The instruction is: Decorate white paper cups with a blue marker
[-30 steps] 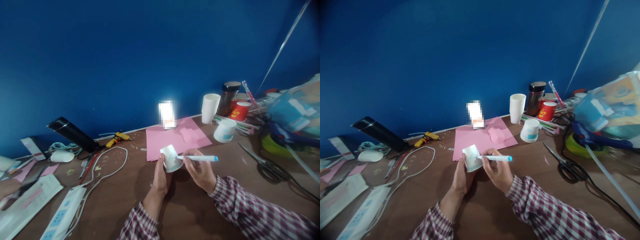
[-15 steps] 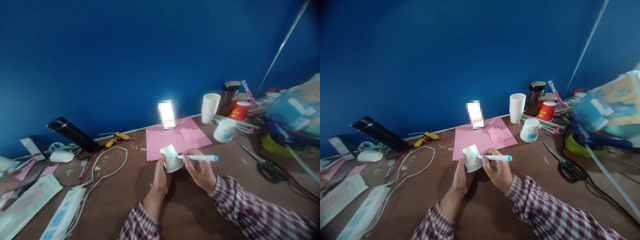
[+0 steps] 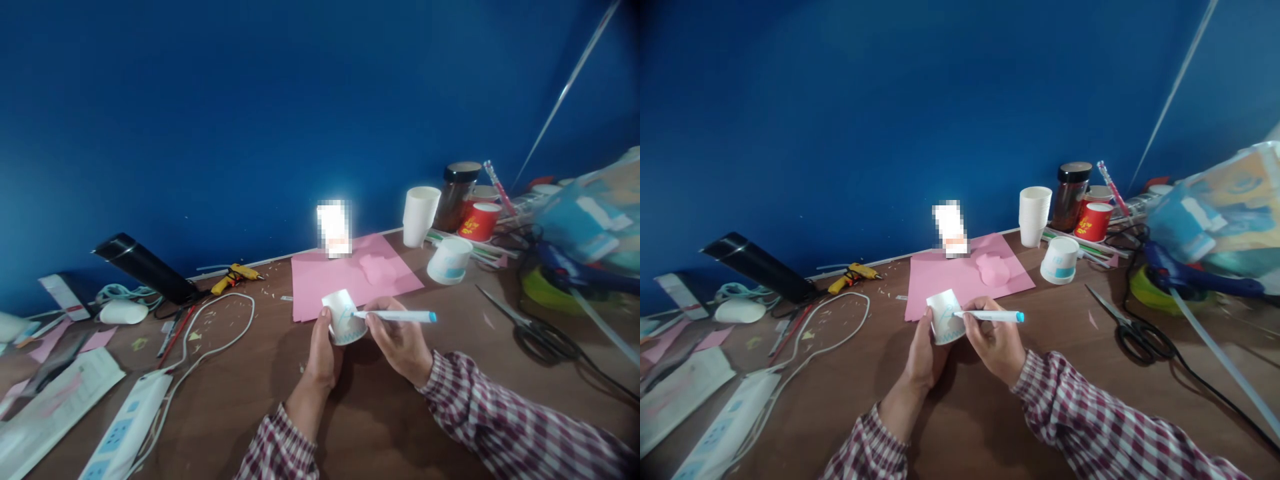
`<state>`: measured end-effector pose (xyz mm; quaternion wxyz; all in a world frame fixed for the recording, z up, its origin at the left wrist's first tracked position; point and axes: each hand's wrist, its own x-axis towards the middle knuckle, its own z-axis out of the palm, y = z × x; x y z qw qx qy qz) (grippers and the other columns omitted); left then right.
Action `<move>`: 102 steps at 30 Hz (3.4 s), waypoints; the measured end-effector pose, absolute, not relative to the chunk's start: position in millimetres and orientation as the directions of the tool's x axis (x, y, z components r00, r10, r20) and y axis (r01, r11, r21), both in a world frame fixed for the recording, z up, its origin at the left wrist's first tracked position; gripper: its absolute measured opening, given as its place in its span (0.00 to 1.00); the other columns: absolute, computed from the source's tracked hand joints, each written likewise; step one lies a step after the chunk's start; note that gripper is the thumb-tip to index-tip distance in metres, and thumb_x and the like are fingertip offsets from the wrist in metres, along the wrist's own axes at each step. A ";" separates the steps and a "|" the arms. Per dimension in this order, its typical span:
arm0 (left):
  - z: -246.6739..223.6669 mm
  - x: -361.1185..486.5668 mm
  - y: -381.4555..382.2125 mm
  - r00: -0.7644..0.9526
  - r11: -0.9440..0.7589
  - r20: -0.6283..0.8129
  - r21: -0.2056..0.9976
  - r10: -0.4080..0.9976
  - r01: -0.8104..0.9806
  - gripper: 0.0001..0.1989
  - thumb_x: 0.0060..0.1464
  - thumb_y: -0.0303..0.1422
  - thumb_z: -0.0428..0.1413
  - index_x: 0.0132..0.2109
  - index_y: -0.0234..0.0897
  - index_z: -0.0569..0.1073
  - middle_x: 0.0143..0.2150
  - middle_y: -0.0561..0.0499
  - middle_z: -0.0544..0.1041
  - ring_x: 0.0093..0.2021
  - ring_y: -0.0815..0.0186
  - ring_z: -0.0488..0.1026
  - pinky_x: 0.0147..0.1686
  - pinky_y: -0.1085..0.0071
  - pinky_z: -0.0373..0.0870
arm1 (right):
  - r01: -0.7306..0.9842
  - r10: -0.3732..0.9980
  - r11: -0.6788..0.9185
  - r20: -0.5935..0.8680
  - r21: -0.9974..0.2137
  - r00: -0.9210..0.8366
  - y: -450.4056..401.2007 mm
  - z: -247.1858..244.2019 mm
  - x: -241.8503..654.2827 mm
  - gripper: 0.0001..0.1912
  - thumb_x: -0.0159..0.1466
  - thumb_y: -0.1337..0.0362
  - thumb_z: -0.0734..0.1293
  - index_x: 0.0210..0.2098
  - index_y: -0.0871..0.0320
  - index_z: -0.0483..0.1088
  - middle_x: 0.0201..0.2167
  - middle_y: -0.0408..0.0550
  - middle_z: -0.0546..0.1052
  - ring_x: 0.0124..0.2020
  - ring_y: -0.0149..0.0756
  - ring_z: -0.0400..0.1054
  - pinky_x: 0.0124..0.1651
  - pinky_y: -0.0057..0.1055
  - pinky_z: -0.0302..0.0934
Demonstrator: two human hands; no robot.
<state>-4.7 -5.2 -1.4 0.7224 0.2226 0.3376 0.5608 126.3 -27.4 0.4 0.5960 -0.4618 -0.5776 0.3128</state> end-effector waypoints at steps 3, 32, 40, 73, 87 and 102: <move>-1.8 -4.8 -5.0 0.127 0.265 -0.243 0.703 0.962 -0.660 0.19 0.50 0.44 0.63 0.39 0.30 0.77 0.35 0.46 0.80 0.35 0.62 0.74 0.42 0.66 0.69 | 0.140 0.910 0.373 0.391 -0.917 0.138 -27.2 0.4 125.3 0.08 0.68 0.59 0.63 0.36 0.57 0.69 0.26 0.45 0.73 0.22 0.31 0.67 0.22 0.24 0.63; -2.8 -6.4 -4.5 0.116 0.273 -0.266 0.691 0.957 -0.670 0.19 0.50 0.45 0.63 0.40 0.31 0.76 0.36 0.46 0.80 0.36 0.62 0.75 0.43 0.66 0.70 | 0.252 0.888 0.403 0.443 -0.880 0.127 -27.0 7.9 127.3 0.05 0.66 0.63 0.63 0.33 0.56 0.68 0.22 0.42 0.70 0.19 0.29 0.62 0.19 0.23 0.58; -2.0 -6.4 -4.5 0.134 0.284 -0.263 0.698 0.956 -0.658 0.21 0.50 0.46 0.62 0.41 0.30 0.76 0.38 0.45 0.80 0.37 0.60 0.76 0.47 0.64 0.69 | 0.244 0.889 0.395 0.436 -0.886 0.143 -26.6 7.0 128.3 0.06 0.66 0.62 0.64 0.34 0.56 0.68 0.23 0.43 0.72 0.20 0.30 0.64 0.20 0.24 0.59; -8.4 -7.5 -5.3 0.153 0.184 -0.115 0.791 0.981 -0.583 0.19 0.54 0.46 0.60 0.43 0.33 0.76 0.37 0.48 0.78 0.36 0.65 0.73 0.40 0.70 0.69 | 0.232 0.840 0.484 0.522 -0.844 0.146 -29.2 -1.5 127.9 0.02 0.67 0.64 0.65 0.38 0.55 0.69 0.28 0.44 0.75 0.26 0.32 0.70 0.28 0.26 0.66; -7.3 -6.8 -5.1 0.156 0.195 -0.127 0.781 0.980 -0.593 0.20 0.55 0.46 0.60 0.42 0.30 0.76 0.36 0.46 0.78 0.36 0.65 0.74 0.42 0.68 0.71 | 0.405 0.766 0.552 0.635 -0.729 0.100 -30.1 11.0 129.6 0.03 0.65 0.67 0.64 0.37 0.57 0.70 0.28 0.45 0.76 0.27 0.32 0.73 0.31 0.27 0.68; -6.0 -6.8 -5.8 0.138 0.175 -0.114 0.781 0.984 -0.600 0.18 0.54 0.45 0.61 0.41 0.32 0.75 0.35 0.48 0.78 0.35 0.66 0.73 0.39 0.70 0.69 | 0.502 0.699 0.599 0.713 -0.624 0.053 -29.7 12.0 128.8 0.03 0.66 0.68 0.65 0.38 0.56 0.71 0.30 0.45 0.78 0.30 0.34 0.74 0.36 0.28 0.68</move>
